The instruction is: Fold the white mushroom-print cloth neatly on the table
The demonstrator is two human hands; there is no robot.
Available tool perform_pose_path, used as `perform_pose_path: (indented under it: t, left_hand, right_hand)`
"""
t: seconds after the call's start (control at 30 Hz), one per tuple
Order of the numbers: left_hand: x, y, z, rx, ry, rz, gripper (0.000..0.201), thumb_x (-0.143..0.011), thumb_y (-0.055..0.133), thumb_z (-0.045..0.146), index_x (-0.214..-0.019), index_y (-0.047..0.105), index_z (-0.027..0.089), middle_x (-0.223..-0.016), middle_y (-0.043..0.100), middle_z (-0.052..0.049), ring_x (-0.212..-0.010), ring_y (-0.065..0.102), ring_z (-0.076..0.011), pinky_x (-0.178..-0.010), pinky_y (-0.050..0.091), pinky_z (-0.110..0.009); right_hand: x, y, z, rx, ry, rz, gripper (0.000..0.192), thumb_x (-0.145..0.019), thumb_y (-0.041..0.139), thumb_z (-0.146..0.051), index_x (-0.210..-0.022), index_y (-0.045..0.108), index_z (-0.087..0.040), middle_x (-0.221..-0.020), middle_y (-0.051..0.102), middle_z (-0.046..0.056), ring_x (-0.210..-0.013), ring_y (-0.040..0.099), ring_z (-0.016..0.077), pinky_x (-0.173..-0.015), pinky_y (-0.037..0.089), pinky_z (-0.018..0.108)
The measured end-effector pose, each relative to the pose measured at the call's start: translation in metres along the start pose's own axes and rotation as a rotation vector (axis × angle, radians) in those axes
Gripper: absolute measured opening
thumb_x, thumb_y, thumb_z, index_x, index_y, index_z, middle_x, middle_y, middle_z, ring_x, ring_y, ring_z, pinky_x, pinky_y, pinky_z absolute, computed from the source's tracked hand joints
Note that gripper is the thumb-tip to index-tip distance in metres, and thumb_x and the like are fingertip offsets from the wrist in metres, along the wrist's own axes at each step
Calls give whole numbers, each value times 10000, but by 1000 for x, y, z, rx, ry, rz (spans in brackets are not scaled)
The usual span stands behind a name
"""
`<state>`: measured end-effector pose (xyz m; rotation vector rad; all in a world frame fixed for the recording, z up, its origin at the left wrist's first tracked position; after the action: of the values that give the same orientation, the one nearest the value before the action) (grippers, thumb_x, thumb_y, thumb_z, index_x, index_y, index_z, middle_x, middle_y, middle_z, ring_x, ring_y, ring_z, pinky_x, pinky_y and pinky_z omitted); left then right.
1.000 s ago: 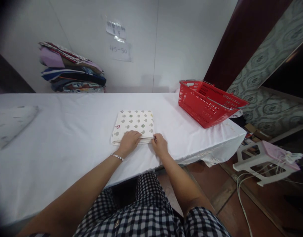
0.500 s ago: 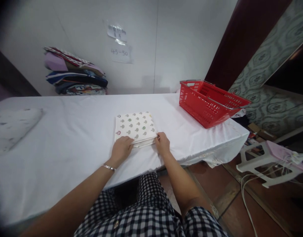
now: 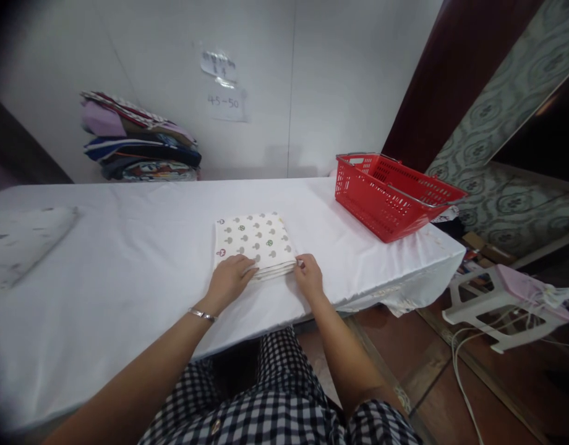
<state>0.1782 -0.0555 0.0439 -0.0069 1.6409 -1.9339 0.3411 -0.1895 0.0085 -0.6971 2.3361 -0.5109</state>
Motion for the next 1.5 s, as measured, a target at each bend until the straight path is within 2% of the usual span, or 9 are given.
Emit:
perform_pose_path:
  t: [0.13, 0.33, 0.53, 0.83, 1.0, 1.1, 1.2, 1.33, 1.5]
  left_hand:
    - [1, 3, 0, -2, 15, -21, 177, -871, 518, 331, -890, 657, 223, -905, 622, -42, -857, 530, -205, -749, 399, -340]
    - [-5, 0, 12, -123, 11, -73, 153, -858, 538, 299, -884, 646, 193, -915, 618, -61, -878, 528, -233, -743, 372, -373]
    - [-19, 9, 34, -148, 85, -87, 127, -851, 545, 263, -818, 635, 180, -881, 615, -60, -874, 524, -232, -741, 362, -370]
    - [-24, 19, 16, 97, 14, -13, 257, -914, 418, 266, -801, 630, 176, -840, 613, -46, -806, 516, -177, -738, 388, -316]
    - [-27, 21, 13, 143, -41, -41, 249, -902, 424, 248, -764, 620, 180, -814, 610, -42, -780, 524, -176, -710, 393, -313]
    - [-29, 17, 22, 83, -14, 18, 186, -886, 445, 214, -831, 620, 180, -878, 607, -59, -815, 523, -193, -714, 397, -332]
    - [-31, 15, 40, 34, 106, 90, 184, -865, 442, 133, -892, 616, 187, -996, 602, -73, -915, 515, -208, -759, 399, -349]
    - [-34, 23, 63, 0, 276, 71, 215, -837, 456, 87, -862, 645, 188, -1102, 594, -77, -1033, 496, -228, -841, 390, -372]
    - [-39, 28, 70, -13, 275, 75, 242, -868, 455, 160, -998, 650, 220, -1152, 585, -78, -1058, 493, -234, -869, 381, -390]
  right_hand:
    - [-1, -4, 1, -106, -44, 60, 214, -823, 480, -274, -969, 615, -193, -975, 578, 59, -751, 553, 143, -552, 424, 243]
    - [-3, 7, -6, -16, -121, -4, 217, -858, 512, -304, -1002, 661, -241, -1005, 593, 55, -939, 558, 190, -814, 464, 322]
    - [-3, 10, -9, 36, -146, -41, 240, -844, 522, -278, -1043, 654, -256, -1025, 584, 56, -989, 540, 207, -872, 453, 346]
    - [-8, 11, 0, -132, -74, -22, 166, -825, 523, -260, -889, 674, -236, -936, 591, 40, -874, 564, 178, -741, 465, 298]
    - [-9, 9, 1, -206, -52, -3, 134, -804, 552, -266, -840, 677, -234, -906, 600, 31, -823, 562, 168, -706, 450, 289]
    - [-11, 9, 5, -281, -9, 4, 120, -781, 567, -263, -813, 678, -229, -868, 605, 21, -791, 558, 159, -690, 443, 282]
    - [-12, 9, 11, -353, 53, 17, 140, -759, 571, -267, -825, 685, -219, -863, 609, 23, -784, 559, 157, -645, 433, 267]
    - [-12, 8, 18, -415, 106, 37, 168, -733, 567, -269, -837, 686, -210, -862, 610, 27, -775, 556, 155, -620, 431, 258]
    - [-11, 12, 29, -458, 136, 47, 155, -719, 576, -265, -825, 673, -209, -856, 607, 21, -750, 554, 149, -624, 444, 261]
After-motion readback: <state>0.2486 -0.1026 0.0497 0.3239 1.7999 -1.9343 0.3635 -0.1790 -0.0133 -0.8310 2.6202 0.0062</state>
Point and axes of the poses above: each hand's wrist, its own x-axis away from the middle knuckle, its own y-axis out of the palm, z = x × y, the point moved 9 cm from there along -x, towards the middle knuckle
